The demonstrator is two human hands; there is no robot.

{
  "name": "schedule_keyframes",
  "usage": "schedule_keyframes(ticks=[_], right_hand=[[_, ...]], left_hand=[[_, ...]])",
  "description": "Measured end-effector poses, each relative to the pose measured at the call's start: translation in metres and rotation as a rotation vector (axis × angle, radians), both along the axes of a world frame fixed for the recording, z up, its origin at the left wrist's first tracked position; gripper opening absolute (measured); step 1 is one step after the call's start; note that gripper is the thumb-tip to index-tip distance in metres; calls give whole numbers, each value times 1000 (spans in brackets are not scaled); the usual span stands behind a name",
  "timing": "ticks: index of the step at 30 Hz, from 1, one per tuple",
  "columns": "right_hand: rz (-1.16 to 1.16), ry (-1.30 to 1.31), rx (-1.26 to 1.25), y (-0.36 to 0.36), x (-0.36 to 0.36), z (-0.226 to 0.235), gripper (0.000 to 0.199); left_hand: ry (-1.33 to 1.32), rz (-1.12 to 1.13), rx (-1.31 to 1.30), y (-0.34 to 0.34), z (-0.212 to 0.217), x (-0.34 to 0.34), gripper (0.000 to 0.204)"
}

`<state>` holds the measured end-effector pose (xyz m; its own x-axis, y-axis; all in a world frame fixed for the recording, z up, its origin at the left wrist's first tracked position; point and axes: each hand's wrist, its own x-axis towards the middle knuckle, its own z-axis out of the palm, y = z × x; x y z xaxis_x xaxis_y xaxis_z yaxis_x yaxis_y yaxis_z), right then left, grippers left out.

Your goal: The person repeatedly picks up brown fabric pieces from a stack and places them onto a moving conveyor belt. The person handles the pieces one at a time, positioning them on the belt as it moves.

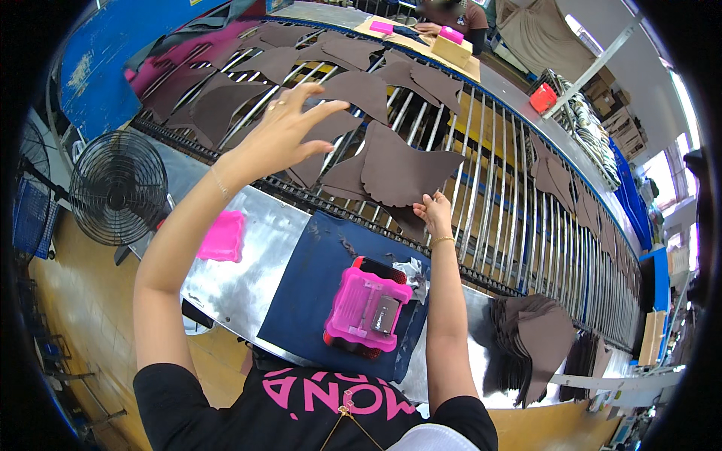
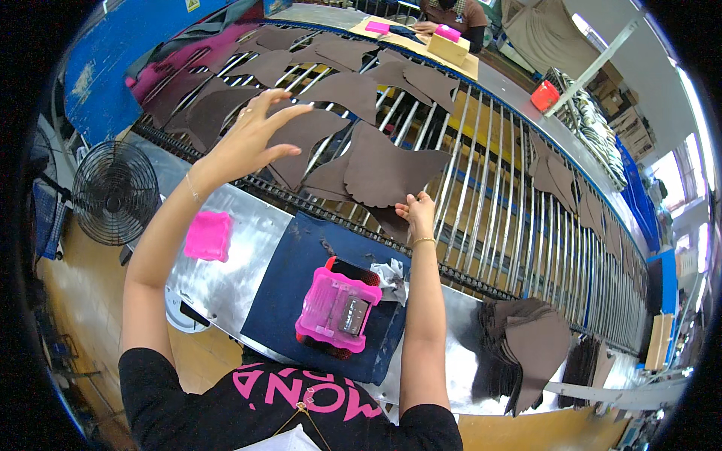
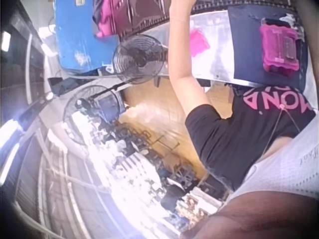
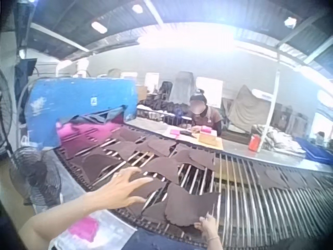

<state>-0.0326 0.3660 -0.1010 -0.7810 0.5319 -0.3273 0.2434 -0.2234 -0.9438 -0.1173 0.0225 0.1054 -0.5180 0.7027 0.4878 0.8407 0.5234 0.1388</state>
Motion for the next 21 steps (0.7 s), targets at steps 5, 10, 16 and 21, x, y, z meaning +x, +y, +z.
schedule_keyframes(ticks=[5, 10, 16, 21], right_hand=[[-53, -53, 245, -11, 22, 26, 39], [-34, -78, 500, -1, 125, 99, 36], [-740, -396, 1293, 59, 324, 139, 25], [-899, -1179, 1110, 93, 487, 111, 52]], left_hand=[[-166, 32, 18, -13, -15, 12, 64], [-242, -72, 71, 0, -19, 24, 61], [-275, -51, 62, -3, -43, 37, 63], [-308, -163, 31, 34, -45, 48, 61]])
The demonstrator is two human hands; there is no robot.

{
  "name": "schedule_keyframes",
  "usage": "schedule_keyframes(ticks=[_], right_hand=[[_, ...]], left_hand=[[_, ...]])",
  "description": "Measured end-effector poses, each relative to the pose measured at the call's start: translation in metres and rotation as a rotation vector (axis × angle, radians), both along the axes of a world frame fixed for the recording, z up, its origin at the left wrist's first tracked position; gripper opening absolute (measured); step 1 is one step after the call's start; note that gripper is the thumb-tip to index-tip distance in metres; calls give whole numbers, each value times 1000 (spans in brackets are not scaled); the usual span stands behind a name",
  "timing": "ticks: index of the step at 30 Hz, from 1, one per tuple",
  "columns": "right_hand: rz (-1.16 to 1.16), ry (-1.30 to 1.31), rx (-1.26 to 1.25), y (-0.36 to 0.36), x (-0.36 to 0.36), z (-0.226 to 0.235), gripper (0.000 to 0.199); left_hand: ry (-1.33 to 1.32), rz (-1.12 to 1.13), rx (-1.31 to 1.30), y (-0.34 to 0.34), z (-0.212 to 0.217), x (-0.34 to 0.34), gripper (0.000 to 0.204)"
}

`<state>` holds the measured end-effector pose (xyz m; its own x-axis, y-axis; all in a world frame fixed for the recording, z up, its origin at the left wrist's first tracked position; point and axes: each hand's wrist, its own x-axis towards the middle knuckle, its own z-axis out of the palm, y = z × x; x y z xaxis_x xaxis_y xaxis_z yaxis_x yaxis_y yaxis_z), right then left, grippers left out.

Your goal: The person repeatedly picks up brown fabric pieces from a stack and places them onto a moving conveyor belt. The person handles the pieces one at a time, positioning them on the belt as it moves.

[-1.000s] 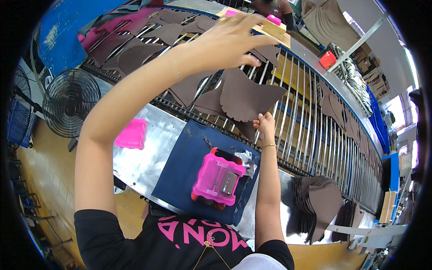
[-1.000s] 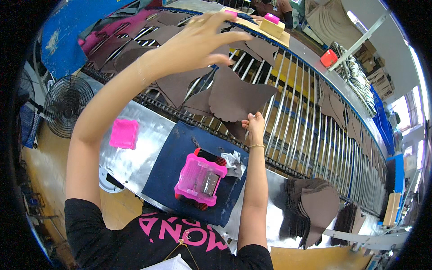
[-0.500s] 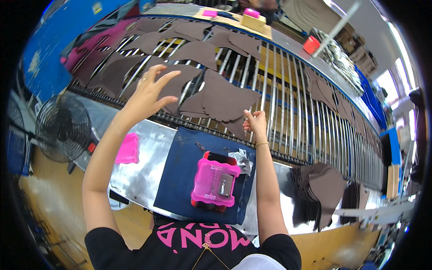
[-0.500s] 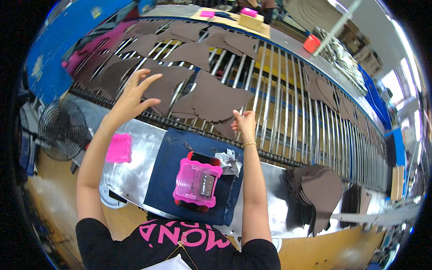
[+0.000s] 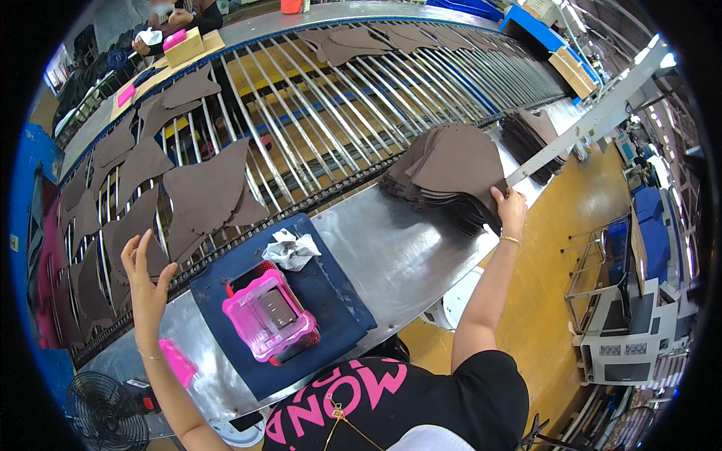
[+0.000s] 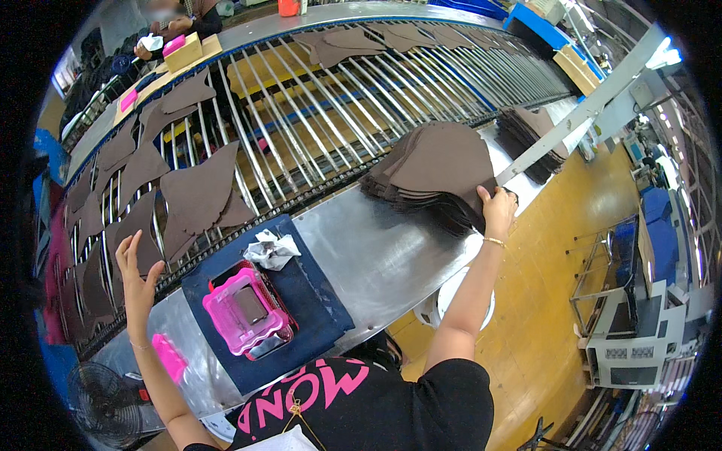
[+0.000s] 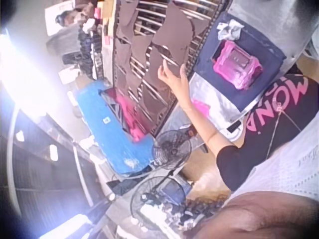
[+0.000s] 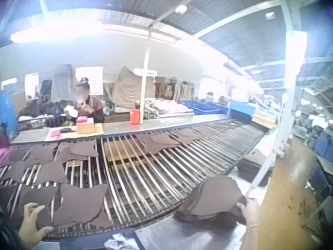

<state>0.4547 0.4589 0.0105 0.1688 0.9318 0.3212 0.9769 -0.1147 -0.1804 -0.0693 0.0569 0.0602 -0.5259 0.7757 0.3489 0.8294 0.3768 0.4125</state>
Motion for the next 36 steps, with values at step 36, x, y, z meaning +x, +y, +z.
schedule_keyframes(ticks=[36], right_hand=[[1485, 922, -124, -194, -242, 88, 29]], left_hand=[[-876, -129, 414, -14, 63, 58, 22]])
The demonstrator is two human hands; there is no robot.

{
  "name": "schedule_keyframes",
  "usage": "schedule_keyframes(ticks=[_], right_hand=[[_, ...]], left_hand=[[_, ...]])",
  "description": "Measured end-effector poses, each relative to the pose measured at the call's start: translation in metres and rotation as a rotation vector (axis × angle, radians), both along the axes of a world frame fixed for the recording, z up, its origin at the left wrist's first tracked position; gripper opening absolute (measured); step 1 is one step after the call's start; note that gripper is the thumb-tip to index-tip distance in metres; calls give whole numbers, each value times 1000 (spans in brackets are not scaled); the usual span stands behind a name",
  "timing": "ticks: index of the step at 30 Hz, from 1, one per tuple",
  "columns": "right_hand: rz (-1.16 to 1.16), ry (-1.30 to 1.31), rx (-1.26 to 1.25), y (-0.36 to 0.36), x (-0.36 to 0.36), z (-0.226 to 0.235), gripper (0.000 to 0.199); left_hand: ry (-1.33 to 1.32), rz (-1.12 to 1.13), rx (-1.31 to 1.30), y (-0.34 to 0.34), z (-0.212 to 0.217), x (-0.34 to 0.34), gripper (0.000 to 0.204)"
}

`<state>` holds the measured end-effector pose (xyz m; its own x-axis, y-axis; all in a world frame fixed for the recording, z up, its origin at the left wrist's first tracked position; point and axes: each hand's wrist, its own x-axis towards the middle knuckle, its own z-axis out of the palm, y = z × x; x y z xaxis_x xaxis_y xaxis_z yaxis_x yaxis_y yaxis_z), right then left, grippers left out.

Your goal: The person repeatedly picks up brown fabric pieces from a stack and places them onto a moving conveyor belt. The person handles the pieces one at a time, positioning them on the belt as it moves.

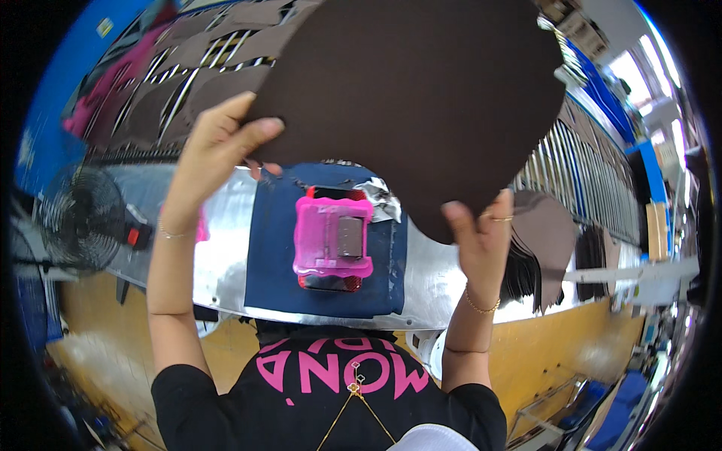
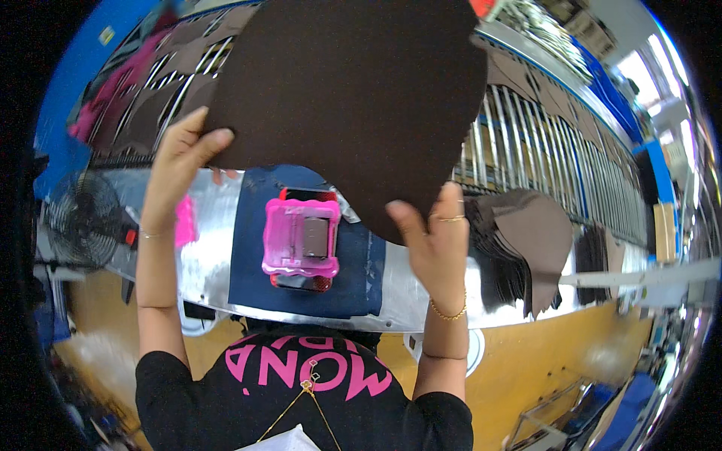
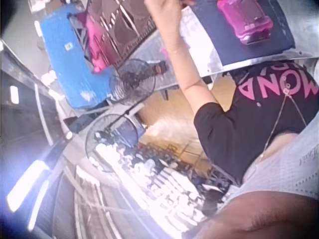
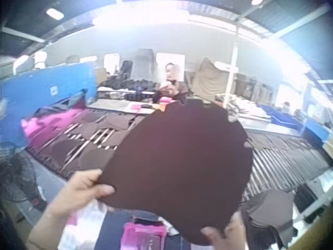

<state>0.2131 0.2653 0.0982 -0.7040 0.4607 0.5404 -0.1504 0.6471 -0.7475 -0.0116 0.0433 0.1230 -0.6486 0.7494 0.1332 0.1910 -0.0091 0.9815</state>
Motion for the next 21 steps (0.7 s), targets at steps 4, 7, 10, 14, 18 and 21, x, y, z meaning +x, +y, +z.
schedule_keyframes(ticks=[4, 7, 10, 14, 18, 21], right_hand=[[233, -186, -206, -29, -25, -38, 26], [277, -246, -5, -40, -37, -45, 19], [271, -196, 81, -45, -41, -49, 10], [248, -212, 229, -23, -24, -56, 12], [175, -319, 322, 3, 14, -63, 11], [60, -406, 279, 17, 50, -78, 10]], left_hand=[[275, 261, -12, -67, 9, -10, 19], [351, 323, -52, -97, 11, -4, 16], [398, 330, -188, -119, 3, 0, 14], [373, 233, -323, -107, -9, 20, 10], [282, 85, -426, -72, -34, 30, 10], [589, -56, -385, -42, -48, 34, 8]])
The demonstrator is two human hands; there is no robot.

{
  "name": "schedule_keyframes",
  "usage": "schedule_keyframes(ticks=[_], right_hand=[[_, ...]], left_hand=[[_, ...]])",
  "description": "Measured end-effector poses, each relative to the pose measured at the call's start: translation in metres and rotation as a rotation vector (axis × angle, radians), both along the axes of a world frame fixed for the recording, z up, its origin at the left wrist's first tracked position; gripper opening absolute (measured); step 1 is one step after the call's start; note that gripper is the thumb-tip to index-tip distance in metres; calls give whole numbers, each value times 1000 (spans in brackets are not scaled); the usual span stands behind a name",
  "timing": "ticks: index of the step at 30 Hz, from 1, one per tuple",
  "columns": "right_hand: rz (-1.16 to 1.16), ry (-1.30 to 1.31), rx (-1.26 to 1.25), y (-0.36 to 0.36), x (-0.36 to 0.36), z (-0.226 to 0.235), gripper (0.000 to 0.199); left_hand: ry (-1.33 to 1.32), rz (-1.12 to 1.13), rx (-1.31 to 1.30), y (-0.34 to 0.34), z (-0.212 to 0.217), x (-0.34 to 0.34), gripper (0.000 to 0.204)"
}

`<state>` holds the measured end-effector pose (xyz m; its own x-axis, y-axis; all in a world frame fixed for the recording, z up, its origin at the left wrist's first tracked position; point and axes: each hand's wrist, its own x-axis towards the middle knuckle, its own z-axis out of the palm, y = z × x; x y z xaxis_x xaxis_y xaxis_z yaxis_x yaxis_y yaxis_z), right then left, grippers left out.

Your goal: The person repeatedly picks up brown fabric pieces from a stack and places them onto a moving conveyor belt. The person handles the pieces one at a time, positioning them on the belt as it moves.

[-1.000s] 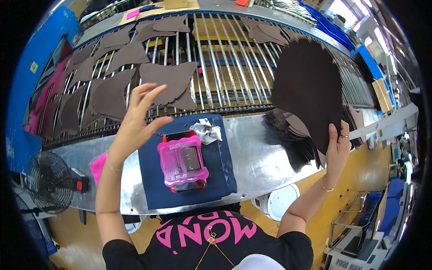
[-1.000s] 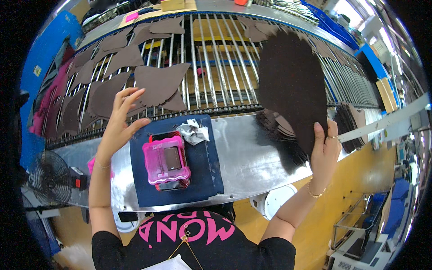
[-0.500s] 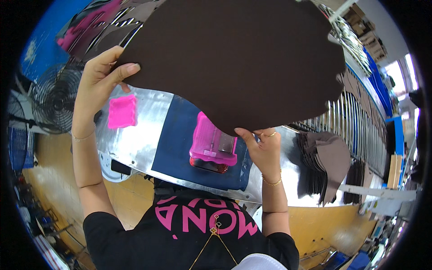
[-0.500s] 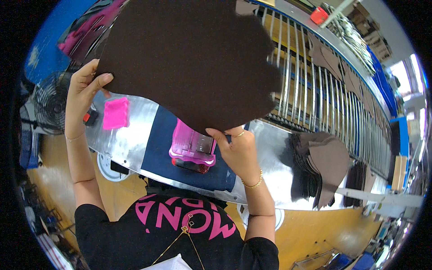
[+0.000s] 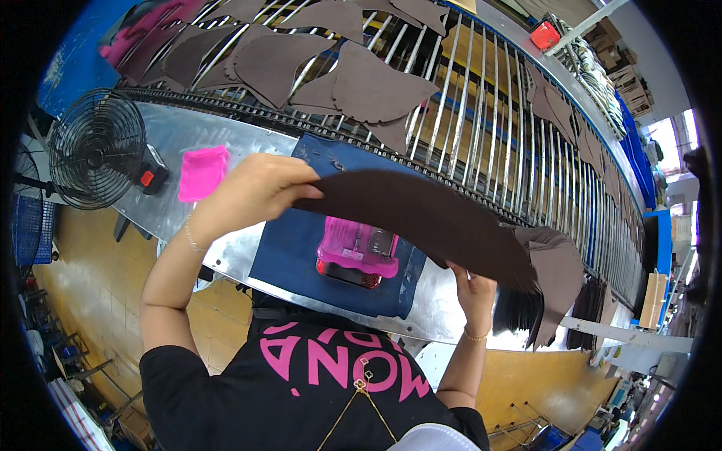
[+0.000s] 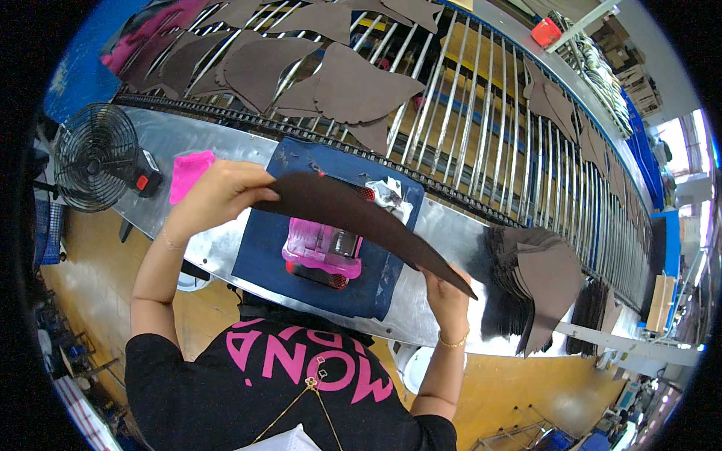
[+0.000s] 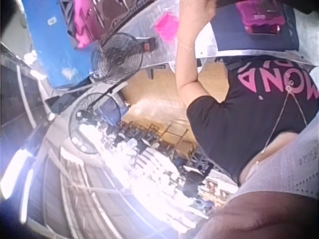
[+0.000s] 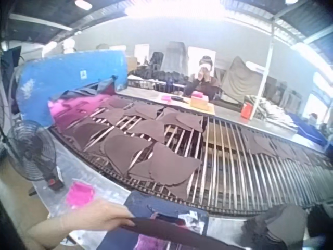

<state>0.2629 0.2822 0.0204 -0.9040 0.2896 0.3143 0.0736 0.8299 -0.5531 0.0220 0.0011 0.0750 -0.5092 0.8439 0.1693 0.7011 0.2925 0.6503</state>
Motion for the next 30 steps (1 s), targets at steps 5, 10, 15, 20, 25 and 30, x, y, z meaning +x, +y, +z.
schedule_keyframes(ticks=[5, 10, 15, 20, 25, 30], right_hand=[[-251, 31, -275, 32, 68, -6, 8], [-448, 455, -417, 61, 130, 40, 9], [-524, 363, -215, 64, 130, 98, 15], [-605, 320, -160, 78, 89, 103, 18], [-974, 269, -147, 136, 124, 63, 35], [-1307, -345, 229, 190, 217, -22, 54]], left_hand=[[130, -271, 130, 49, -4, 17, 11], [231, -512, -8, 99, 0, 44, 23], [-202, -558, 374, 150, 57, 32, 54], [-409, -418, 312, 185, 88, 8, 31], [-660, 5, 517, 185, 19, -74, 27], [-682, 375, 580, 156, -74, -165, 26]])
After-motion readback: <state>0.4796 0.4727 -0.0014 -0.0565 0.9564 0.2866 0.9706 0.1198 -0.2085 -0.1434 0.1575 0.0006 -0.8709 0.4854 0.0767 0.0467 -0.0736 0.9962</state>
